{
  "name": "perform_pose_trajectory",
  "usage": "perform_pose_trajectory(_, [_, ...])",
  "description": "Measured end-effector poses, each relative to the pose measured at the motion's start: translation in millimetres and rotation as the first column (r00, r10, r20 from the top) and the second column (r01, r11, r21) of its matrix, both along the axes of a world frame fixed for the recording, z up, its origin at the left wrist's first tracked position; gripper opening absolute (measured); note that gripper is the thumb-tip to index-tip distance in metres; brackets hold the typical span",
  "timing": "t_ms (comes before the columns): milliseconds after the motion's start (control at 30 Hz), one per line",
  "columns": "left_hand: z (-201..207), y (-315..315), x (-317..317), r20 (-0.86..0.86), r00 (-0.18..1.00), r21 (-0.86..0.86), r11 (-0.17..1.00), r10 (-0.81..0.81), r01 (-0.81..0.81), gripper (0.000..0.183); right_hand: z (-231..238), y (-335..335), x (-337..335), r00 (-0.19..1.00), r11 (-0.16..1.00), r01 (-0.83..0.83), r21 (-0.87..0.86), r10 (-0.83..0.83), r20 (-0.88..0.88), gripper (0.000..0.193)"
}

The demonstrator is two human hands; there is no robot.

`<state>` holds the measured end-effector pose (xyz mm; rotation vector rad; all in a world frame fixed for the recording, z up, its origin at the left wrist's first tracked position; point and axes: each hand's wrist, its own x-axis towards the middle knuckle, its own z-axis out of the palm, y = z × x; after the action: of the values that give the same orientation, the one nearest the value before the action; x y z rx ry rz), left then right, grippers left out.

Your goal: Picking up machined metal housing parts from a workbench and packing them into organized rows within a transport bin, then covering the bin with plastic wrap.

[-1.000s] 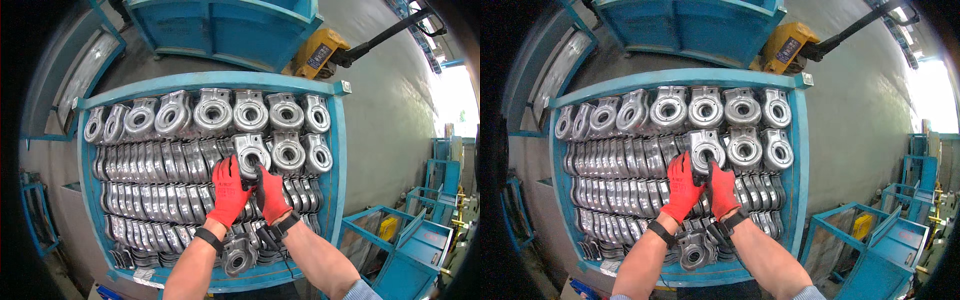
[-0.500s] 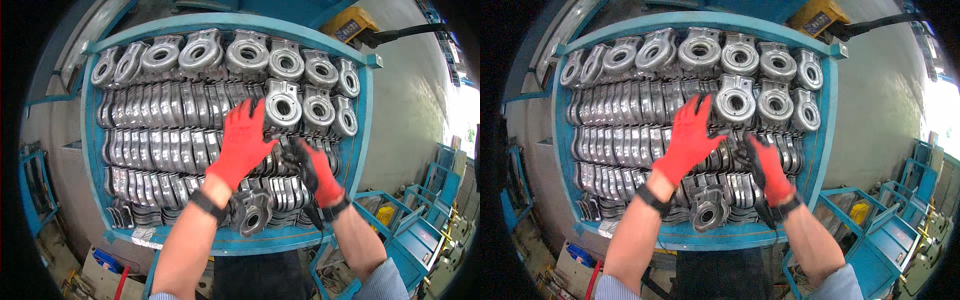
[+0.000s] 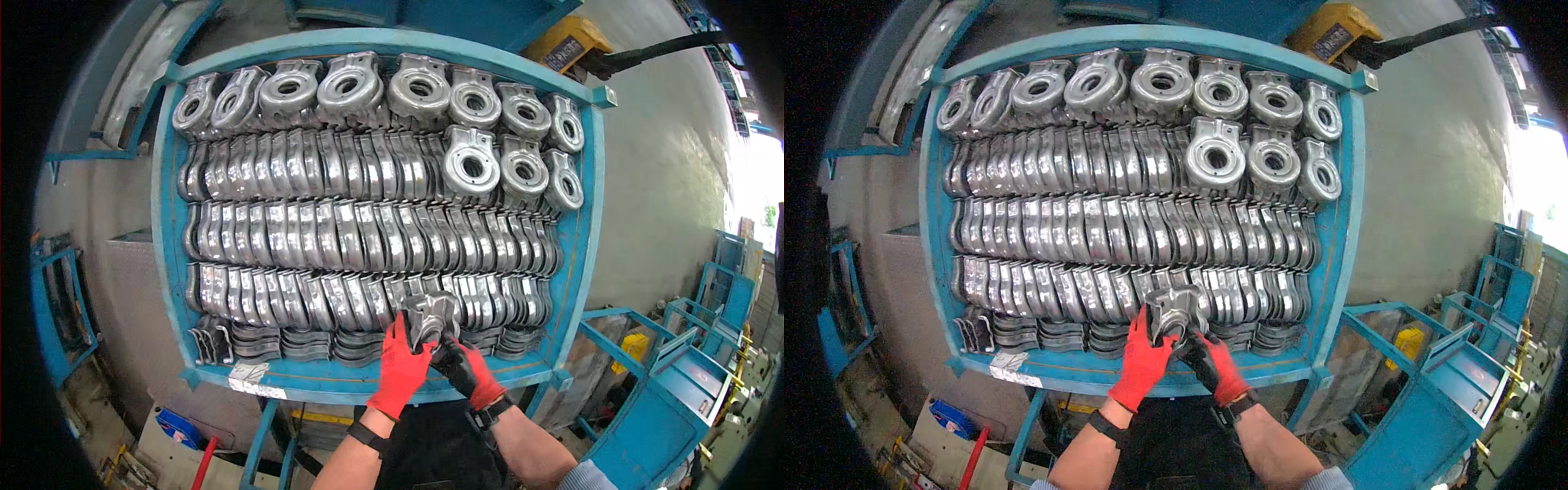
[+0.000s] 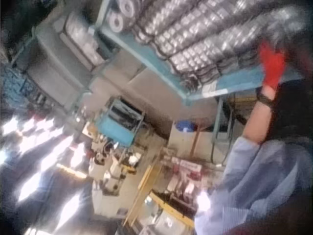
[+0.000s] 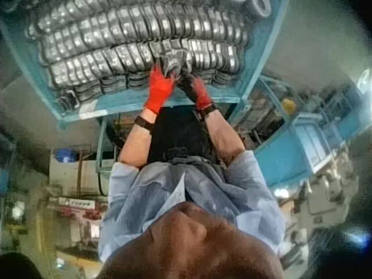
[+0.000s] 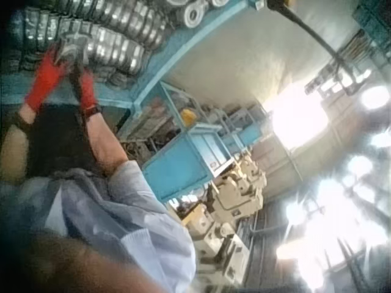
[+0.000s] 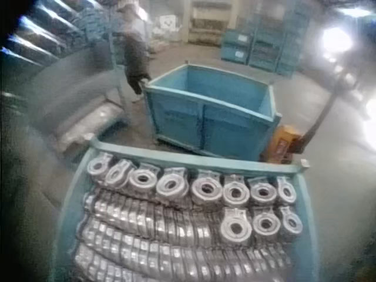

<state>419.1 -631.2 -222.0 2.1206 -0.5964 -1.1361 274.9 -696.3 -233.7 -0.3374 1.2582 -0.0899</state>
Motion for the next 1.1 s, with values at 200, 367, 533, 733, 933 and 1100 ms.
perform_pose_trajectory(200, [-27.0,34.7,58.3,-0.786,0.6,0.09,0.988,0.149,-0.127,0.053,-7.4,32.3,4.3,0.96,0.819,-0.201,-0.537,0.056,-0.274,0.04])
perform_pose_trajectory(367, [-20.7,61.9,54.2,-0.951,-0.145,0.298,0.677,0.274,-0.673,0.028,86.0,8.8,53.6,0.969,0.85,-0.245,-0.467,0.197,-0.148,0.072])
perform_pose_trajectory(533, [-13.7,56.5,67.4,-0.903,-0.429,0.316,0.658,-0.012,-0.684,0.029,119.9,-21.7,81.1,0.824,0.594,-0.566,-0.572,0.413,-0.387,0.065])
perform_pose_trajectory(733, [-13.5,54.5,101.6,-0.96,-0.243,0.275,0.644,0.14,-0.714,0.031,115.1,-41.1,98.1,0.975,0.841,-0.222,-0.493,0.182,-0.129,0.051])
perform_pose_trajectory(933, [-5.8,44.2,162.4,-0.579,0.746,-0.179,0.841,0.33,-0.511,0.042,113.5,-102.2,121.5,0.882,0.718,-0.471,-0.512,0.384,-0.274,0.041])
perform_pose_trajectory(1100, [26.4,-11.1,221.5,-0.108,0.925,-0.152,0.914,0.363,-0.376,0.066,102.1,-153.9,175.0,0.793,0.357,-0.605,-0.712,0.357,-0.494,0.048])
